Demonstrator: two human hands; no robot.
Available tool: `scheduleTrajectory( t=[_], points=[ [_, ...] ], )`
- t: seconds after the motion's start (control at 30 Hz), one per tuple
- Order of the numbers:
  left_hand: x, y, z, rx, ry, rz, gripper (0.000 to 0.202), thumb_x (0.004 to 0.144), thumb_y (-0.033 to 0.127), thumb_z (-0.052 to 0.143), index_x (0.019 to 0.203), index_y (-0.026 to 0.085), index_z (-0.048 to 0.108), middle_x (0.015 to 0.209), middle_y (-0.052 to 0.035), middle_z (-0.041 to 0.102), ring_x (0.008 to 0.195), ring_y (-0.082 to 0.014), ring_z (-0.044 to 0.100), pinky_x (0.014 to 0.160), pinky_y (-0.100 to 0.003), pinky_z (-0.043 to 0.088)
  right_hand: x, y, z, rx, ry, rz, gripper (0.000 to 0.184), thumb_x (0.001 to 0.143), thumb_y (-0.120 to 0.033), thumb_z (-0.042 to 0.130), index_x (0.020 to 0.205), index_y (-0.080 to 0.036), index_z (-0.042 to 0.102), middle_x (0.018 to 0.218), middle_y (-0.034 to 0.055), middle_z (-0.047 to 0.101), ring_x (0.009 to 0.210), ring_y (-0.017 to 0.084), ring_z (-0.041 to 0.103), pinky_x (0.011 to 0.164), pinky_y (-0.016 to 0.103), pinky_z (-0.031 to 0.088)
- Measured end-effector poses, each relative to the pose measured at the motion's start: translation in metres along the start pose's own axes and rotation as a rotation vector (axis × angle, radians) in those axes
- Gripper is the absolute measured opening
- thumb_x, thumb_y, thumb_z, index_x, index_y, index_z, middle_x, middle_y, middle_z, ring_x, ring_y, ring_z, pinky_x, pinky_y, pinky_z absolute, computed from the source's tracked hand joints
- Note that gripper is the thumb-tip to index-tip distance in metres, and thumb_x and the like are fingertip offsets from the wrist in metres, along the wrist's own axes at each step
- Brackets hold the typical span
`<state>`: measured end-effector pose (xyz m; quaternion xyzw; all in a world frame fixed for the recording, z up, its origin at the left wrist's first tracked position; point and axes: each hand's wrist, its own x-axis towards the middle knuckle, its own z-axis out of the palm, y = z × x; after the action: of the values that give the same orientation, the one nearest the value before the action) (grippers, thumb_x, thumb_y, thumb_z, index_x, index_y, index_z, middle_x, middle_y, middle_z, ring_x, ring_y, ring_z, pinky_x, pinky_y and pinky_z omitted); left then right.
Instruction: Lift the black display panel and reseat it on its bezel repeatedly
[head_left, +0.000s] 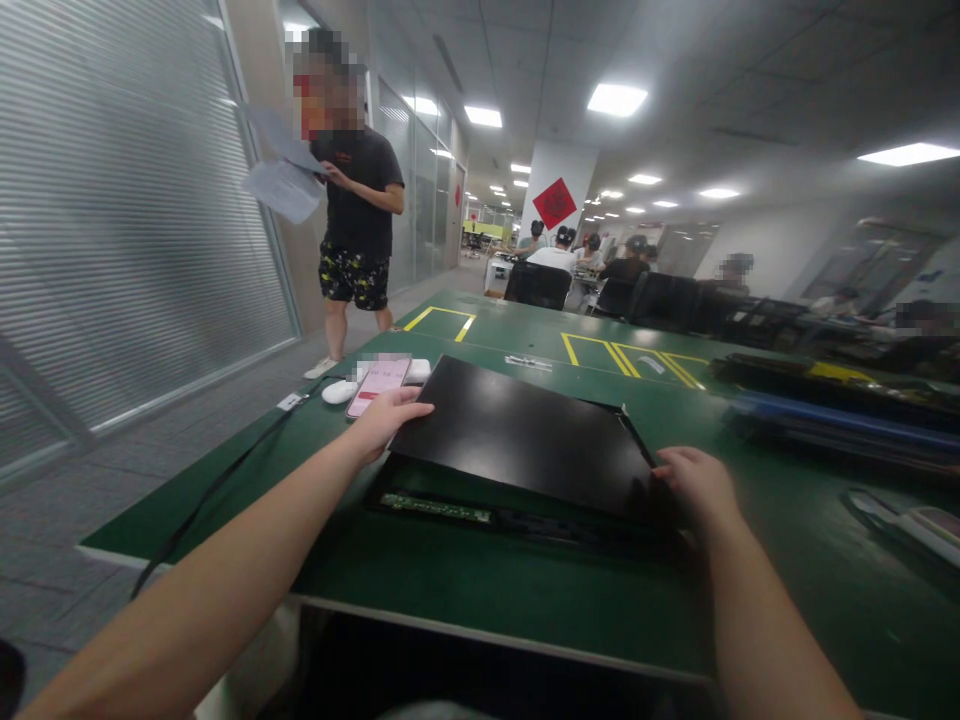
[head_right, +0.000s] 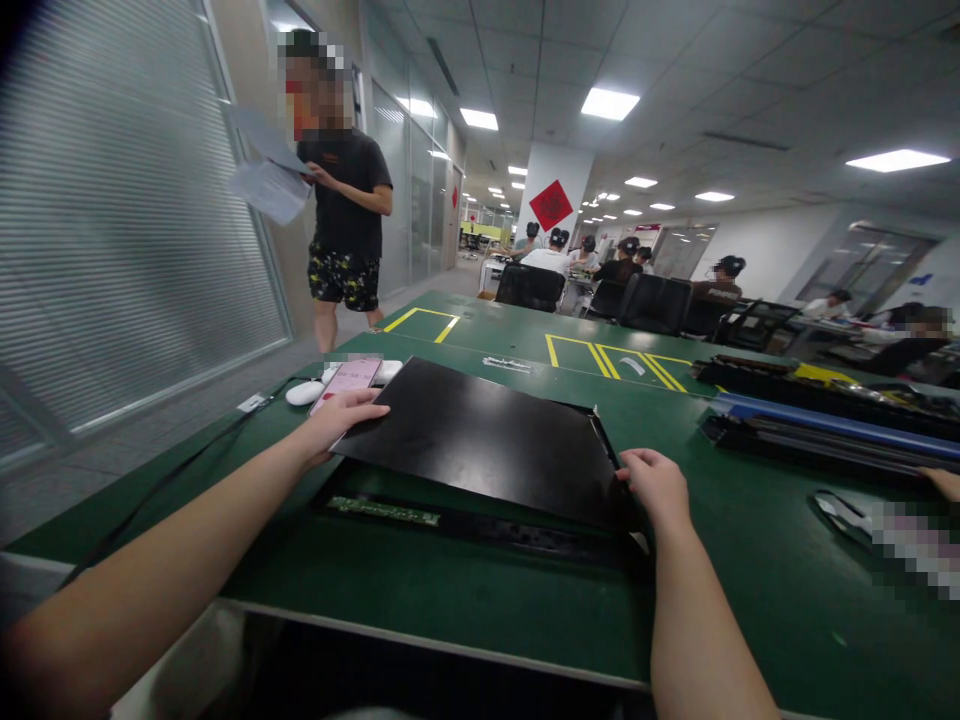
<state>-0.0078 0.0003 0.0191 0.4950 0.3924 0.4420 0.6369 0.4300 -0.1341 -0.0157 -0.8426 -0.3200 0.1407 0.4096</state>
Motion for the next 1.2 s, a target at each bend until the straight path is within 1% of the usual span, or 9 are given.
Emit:
scheduleTrajectory(
  t=[0.23,0.37,0.53,0.7,0.8,0.9,1.07,1.2],
  points=[
    [-0.0018,0.0006,-0.0002,-0.035,-0.020,-0.046,0.025,0.061,0.012,0.079,0.085,0.014,0.070,0.075,-0.0076,0.075,0.059,-0.0188,0.069,0.053,-0.025,0.053,0.0039,0.0035,0.0014,-0.107,-0.007,-0.023,0.029,0.071,-0.042,0.058,0.089,-0.024,0.071,0.078,0.0056,0.074,0.062,0.021,0.062,0.052,0.030,0.040],
    [-0.0003,-0.0014,-0.0012,-0.068,-0.022,-0.064,0.031,0.061,0.012,0.080,0.090,0.014,0.071,0.077,-0.0082,0.075,0.061,-0.0191,0.071,0.055,-0.025,0.054,0.0048,0.0053,0.0017,-0.122,-0.005,-0.045,0.030,0.071,-0.042,0.058,0.090,-0.023,0.072,0.079,0.0063,0.074,0.065,0.022,0.063,0.053,0.030,0.040],
    [0.0038,-0.0039,-0.0028,-0.104,0.043,-0.022,0.039,0.061,0.008,0.079,0.099,0.016,0.071,0.080,-0.0077,0.077,0.067,-0.0197,0.072,0.061,-0.025,0.057,0.0020,0.0018,0.0012,-0.134,-0.016,-0.052,0.029,0.072,-0.040,0.057,0.091,-0.024,0.072,0.079,0.0055,0.074,0.067,0.022,0.063,0.054,0.030,0.040],
    [0.0041,-0.0039,-0.0018,-0.122,0.100,-0.040,0.037,0.063,0.008,0.078,0.100,0.015,0.072,0.078,-0.0077,0.076,0.064,-0.0198,0.072,0.058,-0.026,0.057,-0.0033,-0.0043,0.0009,-0.142,-0.002,-0.079,0.027,0.070,-0.039,0.058,0.086,-0.023,0.072,0.077,0.0065,0.073,0.068,0.022,0.063,0.055,0.030,0.040],
    [0.0033,-0.0036,-0.0007,-0.120,0.087,-0.067,0.033,0.065,0.008,0.075,0.098,0.012,0.071,0.076,-0.0086,0.076,0.061,-0.0186,0.071,0.055,-0.024,0.056,-0.0025,-0.0038,0.0007,-0.143,-0.008,-0.065,0.028,0.071,-0.039,0.057,0.087,-0.023,0.072,0.078,0.0063,0.074,0.068,0.022,0.063,0.056,0.030,0.040],
    [0.0033,-0.0039,-0.0004,-0.102,0.071,-0.088,0.032,0.065,0.008,0.074,0.097,0.012,0.071,0.075,-0.0075,0.076,0.060,-0.0173,0.070,0.055,-0.023,0.055,0.0004,-0.0012,0.0013,-0.149,-0.007,-0.061,0.030,0.071,-0.040,0.056,0.089,-0.022,0.072,0.078,0.0054,0.074,0.070,0.022,0.064,0.058,0.031,0.041],
    [0.0034,-0.0051,-0.0005,-0.073,0.045,-0.063,0.033,0.065,0.011,0.075,0.098,0.014,0.070,0.077,-0.0062,0.076,0.060,-0.0165,0.069,0.057,-0.024,0.054,-0.0001,-0.0013,0.0015,-0.166,0.003,-0.080,0.033,0.071,-0.041,0.055,0.090,-0.021,0.073,0.078,0.0065,0.074,0.074,0.024,0.065,0.060,0.031,0.041],
    [0.0022,-0.0051,0.0002,-0.048,0.056,-0.057,0.038,0.065,0.011,0.075,0.102,0.013,0.070,0.079,-0.0067,0.076,0.061,-0.0167,0.069,0.059,-0.024,0.054,-0.0020,-0.0032,-0.0009,-0.177,0.001,-0.069,0.031,0.071,-0.041,0.055,0.089,-0.022,0.073,0.078,0.0053,0.074,0.073,0.023,0.065,0.059,0.031,0.041]
  ],
)
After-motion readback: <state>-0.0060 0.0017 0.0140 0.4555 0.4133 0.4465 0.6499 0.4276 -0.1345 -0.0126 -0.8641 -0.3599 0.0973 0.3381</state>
